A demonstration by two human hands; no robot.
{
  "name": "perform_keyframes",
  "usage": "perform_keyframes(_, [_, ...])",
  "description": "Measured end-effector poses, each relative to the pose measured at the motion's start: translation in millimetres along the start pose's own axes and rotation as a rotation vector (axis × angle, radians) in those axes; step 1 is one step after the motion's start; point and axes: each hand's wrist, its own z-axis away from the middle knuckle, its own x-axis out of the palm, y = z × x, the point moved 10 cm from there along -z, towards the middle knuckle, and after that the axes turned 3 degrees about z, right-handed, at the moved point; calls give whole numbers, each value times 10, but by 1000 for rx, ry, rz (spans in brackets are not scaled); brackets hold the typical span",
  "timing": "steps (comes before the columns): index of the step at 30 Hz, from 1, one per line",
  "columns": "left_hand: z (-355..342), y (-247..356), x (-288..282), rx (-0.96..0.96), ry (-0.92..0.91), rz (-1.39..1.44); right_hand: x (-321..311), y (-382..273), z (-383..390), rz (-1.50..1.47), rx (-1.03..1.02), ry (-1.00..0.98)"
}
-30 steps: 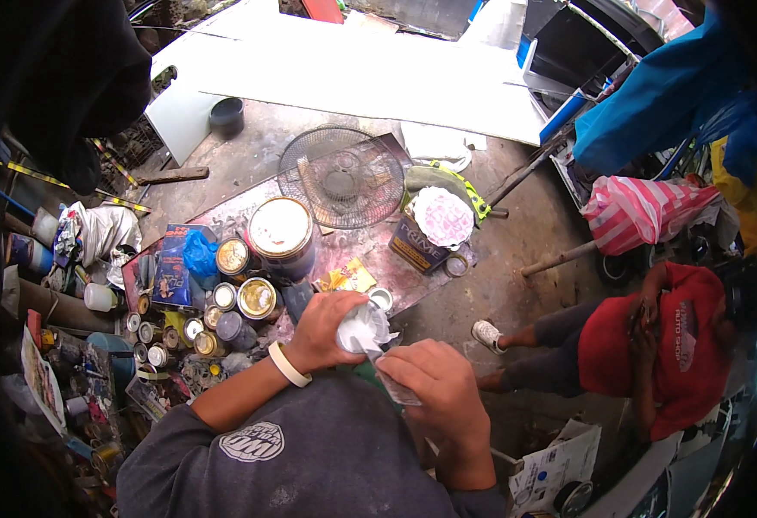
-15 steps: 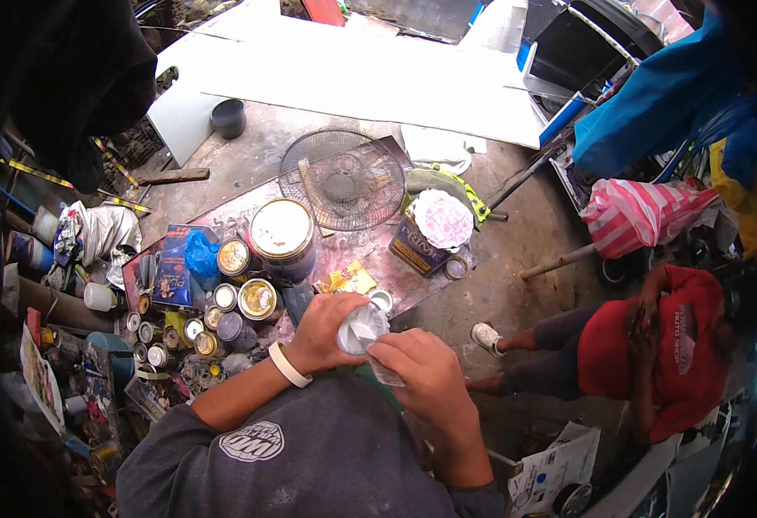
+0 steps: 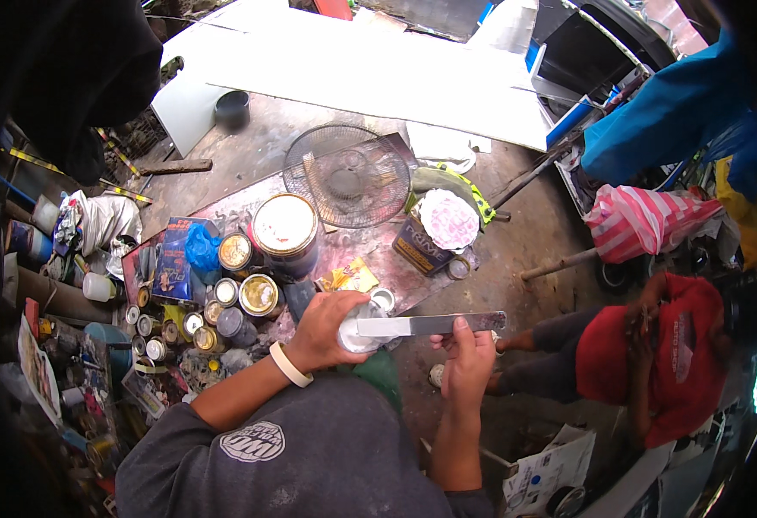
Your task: The person prepares paint by cutting a face mask to use as a filter, pouring paint into a container, and then mixing it with a stick.
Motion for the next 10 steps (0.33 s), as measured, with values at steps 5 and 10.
perform_keyframes(5, [47,6,-19,-26,37,-13,-77,295,-106,-116,113,-24])
perform_keyframes(10, [93,-28,-40,-94,59,-54,5,381,-225,-121,153,-124])
